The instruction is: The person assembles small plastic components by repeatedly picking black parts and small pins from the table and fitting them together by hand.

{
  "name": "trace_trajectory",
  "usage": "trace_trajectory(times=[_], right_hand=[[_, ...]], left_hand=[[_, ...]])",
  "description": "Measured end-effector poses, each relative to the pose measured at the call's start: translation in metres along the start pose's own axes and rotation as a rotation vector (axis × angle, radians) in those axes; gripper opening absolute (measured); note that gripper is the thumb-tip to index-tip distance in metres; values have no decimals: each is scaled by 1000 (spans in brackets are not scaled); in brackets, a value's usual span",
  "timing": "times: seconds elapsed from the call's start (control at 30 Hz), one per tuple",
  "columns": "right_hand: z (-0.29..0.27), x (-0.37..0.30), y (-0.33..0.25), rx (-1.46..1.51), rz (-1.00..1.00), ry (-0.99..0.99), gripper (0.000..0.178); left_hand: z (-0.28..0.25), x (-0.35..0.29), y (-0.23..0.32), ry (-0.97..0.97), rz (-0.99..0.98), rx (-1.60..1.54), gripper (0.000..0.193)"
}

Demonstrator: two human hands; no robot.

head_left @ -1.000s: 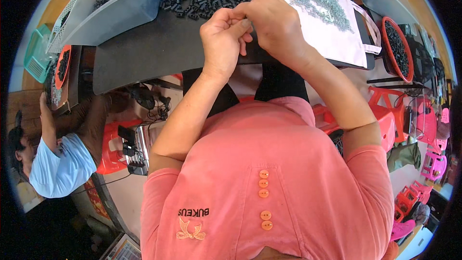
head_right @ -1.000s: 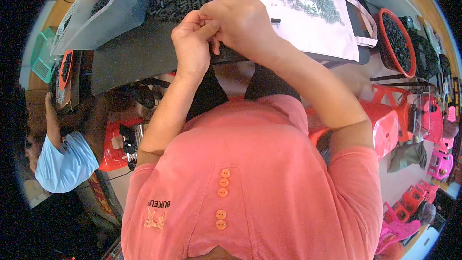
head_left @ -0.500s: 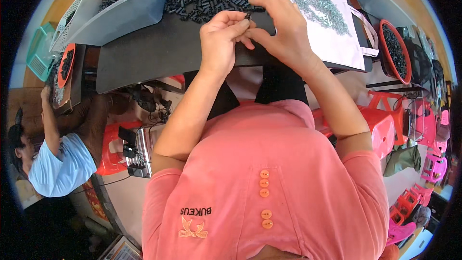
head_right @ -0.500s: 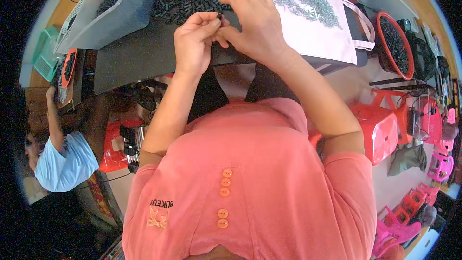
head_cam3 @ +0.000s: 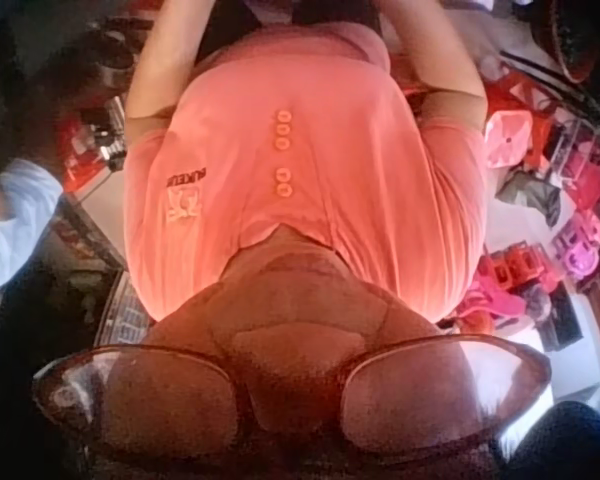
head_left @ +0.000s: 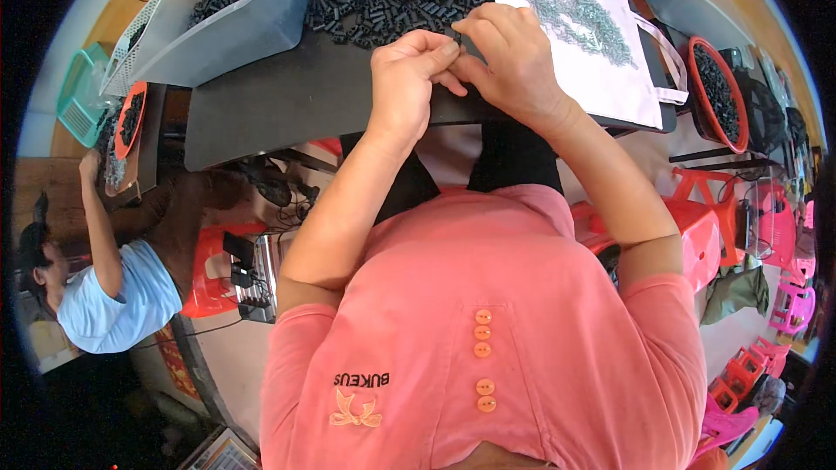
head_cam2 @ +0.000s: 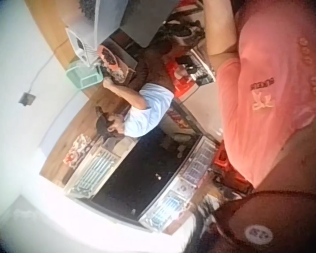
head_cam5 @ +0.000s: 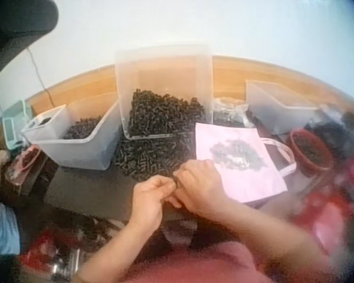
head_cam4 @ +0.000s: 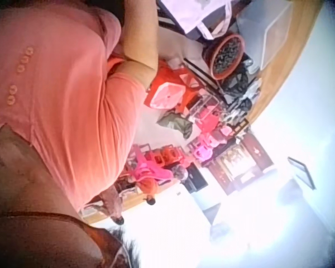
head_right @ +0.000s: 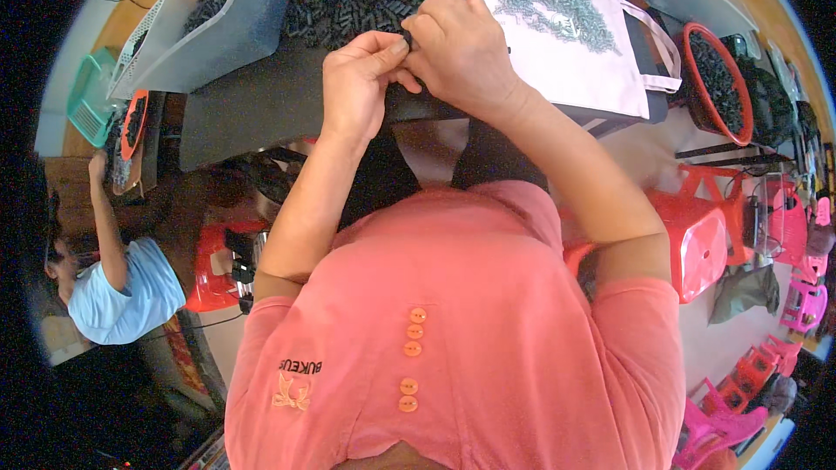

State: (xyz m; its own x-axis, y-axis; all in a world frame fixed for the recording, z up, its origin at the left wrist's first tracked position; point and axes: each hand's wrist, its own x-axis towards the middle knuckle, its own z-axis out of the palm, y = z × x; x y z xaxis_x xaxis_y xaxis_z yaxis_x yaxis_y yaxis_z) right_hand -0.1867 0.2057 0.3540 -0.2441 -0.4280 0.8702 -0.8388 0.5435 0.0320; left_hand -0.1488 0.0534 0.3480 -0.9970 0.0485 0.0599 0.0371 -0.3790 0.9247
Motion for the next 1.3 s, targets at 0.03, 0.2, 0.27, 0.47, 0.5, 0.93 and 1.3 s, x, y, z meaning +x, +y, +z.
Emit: trace_trajectory(times=[0.03, 0.2, 0.27, 0.47, 0.5, 0.93, 1.3], right_hand=[[1, 1, -1, 3, -3, 8, 24], [6, 1, -10, -9, 10, 31, 24], [1, -1, -14, 9, 35, -35, 35], [6, 0, -12, 43, 33, -9, 31], [5, -1, -9, 86, 92, -33, 32], [-71, -21, 47, 345, 628, 280, 24], [-52, -48, 58, 238, 673, 353, 14]], left_hand=[[1, -2, 2, 26, 1, 61, 13], [10, -5, -1, 124, 30, 25, 12], [10, -6, 0, 128, 32, -19, 12], [7, -4, 4, 79, 4, 0, 12], [10, -5, 9, 67, 12, 28, 10], [-109, 78, 187, 363, 1220, 1895, 25], [44, -20, 144, -574, 596, 913, 39]])
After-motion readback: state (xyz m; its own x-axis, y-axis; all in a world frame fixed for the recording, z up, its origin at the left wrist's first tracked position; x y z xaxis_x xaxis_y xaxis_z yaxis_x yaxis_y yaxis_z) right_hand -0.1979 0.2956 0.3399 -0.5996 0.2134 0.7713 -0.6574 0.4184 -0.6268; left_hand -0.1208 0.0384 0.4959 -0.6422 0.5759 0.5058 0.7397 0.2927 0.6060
